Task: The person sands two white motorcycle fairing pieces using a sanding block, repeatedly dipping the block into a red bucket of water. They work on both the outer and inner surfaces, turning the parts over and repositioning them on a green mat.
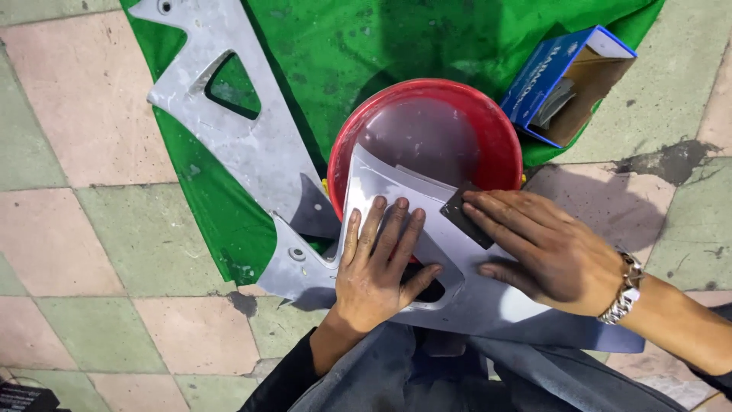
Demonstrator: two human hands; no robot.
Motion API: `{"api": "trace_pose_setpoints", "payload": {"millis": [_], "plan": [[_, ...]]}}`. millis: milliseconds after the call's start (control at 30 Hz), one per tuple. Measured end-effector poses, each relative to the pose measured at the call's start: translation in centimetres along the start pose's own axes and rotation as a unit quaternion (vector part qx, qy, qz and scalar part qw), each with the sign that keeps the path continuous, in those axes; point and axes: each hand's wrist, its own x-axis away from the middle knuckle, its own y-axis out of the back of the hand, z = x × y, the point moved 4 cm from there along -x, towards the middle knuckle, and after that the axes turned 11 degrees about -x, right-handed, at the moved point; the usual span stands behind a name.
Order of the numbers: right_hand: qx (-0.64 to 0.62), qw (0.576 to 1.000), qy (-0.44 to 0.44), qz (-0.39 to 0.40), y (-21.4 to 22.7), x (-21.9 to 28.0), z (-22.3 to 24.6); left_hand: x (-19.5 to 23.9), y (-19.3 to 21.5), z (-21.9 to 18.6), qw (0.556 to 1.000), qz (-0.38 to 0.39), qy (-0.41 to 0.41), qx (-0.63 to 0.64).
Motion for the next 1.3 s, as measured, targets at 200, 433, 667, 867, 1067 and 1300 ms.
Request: {"api": "trace_pose_setpoints", "payload": {"millis": [200, 433, 667, 867, 1067, 1300], "plan": [[0.002, 0.997, 0.053, 0.064, -2.4, -4.4, -0.8, 0.0, -0.2, -0.1, 0.999, -0.020, -0.030, -0.010], [0.051, 0.993, 0.058, 0.089, 0.2, -1.4, -0.9, -0.3, -0.4, 0.0, 1.000, -0.008, -0.010, -0.018], [0.024, 0.993, 0.084, 0.083, -2.4, -5.1, -1.5, -0.3, -0.5, 0.0, 1.000, -0.006, -0.013, -0.015], [0.078, 0.988, 0.084, 0.106, -1.0, -2.8, -1.5, 0.4, -1.2, 0.1, 1.000, 0.001, -0.004, -0.021], [0.029, 0.988, 0.094, 0.118, -3.5, -7.1, -1.3, -0.2, -0.4, 0.2, 0.997, -0.073, -0.019, 0.010], [0.003, 0.991, 0.089, 0.102, -2.7, -5.6, -1.1, -0.8, 0.7, 0.1, 0.996, -0.069, 0.010, 0.059]]}}
